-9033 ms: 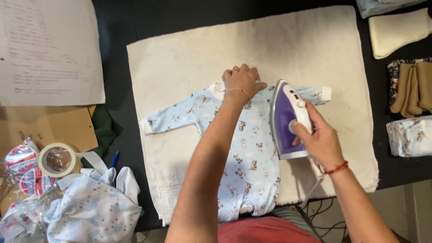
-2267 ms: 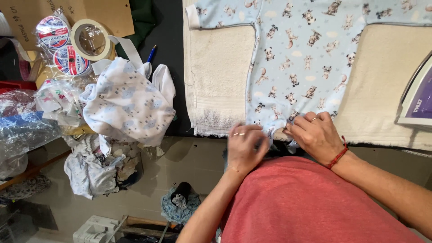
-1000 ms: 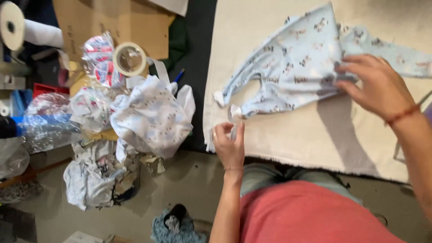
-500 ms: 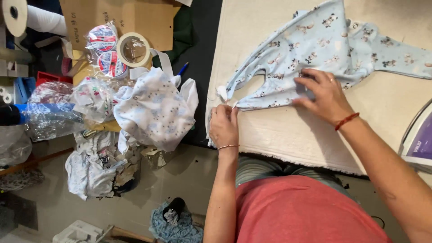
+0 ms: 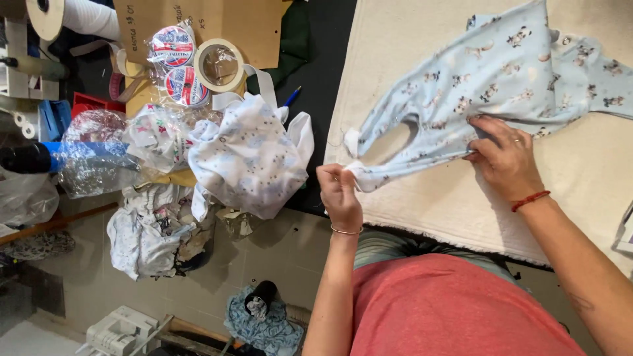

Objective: Ironing and folding a baby onesie on a work table

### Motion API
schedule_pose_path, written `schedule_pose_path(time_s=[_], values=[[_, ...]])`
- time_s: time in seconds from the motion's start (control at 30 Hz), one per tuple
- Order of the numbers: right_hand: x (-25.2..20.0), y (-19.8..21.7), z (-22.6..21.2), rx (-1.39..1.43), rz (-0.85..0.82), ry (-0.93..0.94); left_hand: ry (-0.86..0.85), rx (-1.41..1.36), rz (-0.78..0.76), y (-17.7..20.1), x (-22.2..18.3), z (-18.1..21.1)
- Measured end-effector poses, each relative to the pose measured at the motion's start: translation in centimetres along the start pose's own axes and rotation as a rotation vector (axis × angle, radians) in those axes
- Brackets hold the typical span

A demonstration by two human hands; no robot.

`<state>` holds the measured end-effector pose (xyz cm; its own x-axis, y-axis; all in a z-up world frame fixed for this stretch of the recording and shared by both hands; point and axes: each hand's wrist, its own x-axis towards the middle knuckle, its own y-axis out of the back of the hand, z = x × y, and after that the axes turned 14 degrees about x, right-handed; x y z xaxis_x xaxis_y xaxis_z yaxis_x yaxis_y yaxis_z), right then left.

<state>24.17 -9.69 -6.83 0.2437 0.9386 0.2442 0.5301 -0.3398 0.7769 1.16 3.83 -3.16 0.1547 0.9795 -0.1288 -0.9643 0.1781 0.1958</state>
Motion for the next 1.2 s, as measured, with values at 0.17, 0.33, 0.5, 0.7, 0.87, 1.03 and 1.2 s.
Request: schedule_pose_path(time_s=[0.17, 0.33, 0.5, 0.7, 0.87, 1.03, 1.2], values=[[-0.5, 0.2, 0.5, 0.055, -0.057, -0.05, -0.211, 0.502, -0.178, 1.3, 0.7, -0.4], [1.0, 0.9, -1.3, 0.007, -0.063, -0.091, -0.212, 0.814, -0.352, 2.4, 0.9, -0.4], [3.5, 0.7, -3.4, -0.094, 0.047, 0.055, -0.504, 1.068, -0.199, 1.7, 0.6, 0.3], [3.9, -2.0, -3.6, 0.089, -0.051, 0.2, -0.692, 1.174, -0.105, 2.1, -1.1, 0.4], [2.2, -3.3, -2.3, 0.031, -0.135, 0.117, 0.748, -0.135, 0.127, 1.8, -3.9, -3.4], [2.9, -3.4, -2.0, 0.054, -0.119, 0.157, 0.461, 0.021, 0.093, 1.0, -3.9, -2.3], [2.0, -3.3, -2.5, 0.054, -0.063, 0.228, 0.128, 0.0, 0.144, -0.2, -4.3, -3.3]])
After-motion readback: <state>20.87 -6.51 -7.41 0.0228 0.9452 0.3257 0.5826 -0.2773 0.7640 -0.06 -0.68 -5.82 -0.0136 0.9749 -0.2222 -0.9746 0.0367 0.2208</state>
